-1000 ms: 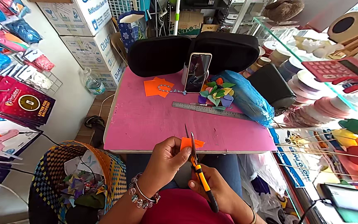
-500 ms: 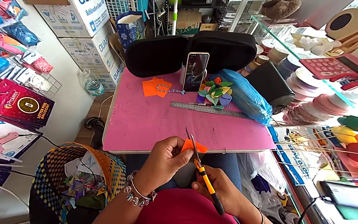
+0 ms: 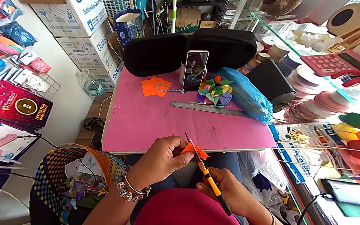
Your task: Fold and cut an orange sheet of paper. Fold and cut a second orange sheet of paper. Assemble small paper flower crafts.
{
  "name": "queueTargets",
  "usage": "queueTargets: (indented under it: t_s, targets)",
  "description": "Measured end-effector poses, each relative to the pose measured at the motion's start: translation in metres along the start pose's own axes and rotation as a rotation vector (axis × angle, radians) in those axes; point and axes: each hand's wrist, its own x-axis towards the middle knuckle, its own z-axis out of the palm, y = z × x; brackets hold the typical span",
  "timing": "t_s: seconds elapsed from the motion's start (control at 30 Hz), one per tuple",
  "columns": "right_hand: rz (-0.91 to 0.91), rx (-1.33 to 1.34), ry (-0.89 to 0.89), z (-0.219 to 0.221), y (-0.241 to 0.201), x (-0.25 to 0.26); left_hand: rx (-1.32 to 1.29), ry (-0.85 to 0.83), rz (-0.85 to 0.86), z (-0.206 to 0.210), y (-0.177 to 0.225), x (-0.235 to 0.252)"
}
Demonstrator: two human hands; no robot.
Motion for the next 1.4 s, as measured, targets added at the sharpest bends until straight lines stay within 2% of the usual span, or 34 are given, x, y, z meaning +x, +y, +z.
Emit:
queueTargets:
  t_s: [0.13,0.33,0.47,0.67,1.4]
  targets:
    - [0.004,0.068,0.009,0.003,0.0,0.001,-0.048,0.003,-0.014,0.001,-0.002,0.001]
    - [-0.01,0.283,0.034,0.021,-0.002,0.005,-0.086,0.308,0.263,0.039,-0.038,0.002]
    - [0.0,0.304,0.015,0.025,-0.001,0.005,0.013,0.396,0.389,0.045,-0.047,0.008]
    - [-0.01,0.218,0.007,0.025,-0.007,0.007,0.082,0.259,0.414,0.041,-0.047,0.007]
    - [-0.037,0.144,0.041,0.021,-0.001,0.001,0.012,0.109,0.364,0.028,-0.038,0.001]
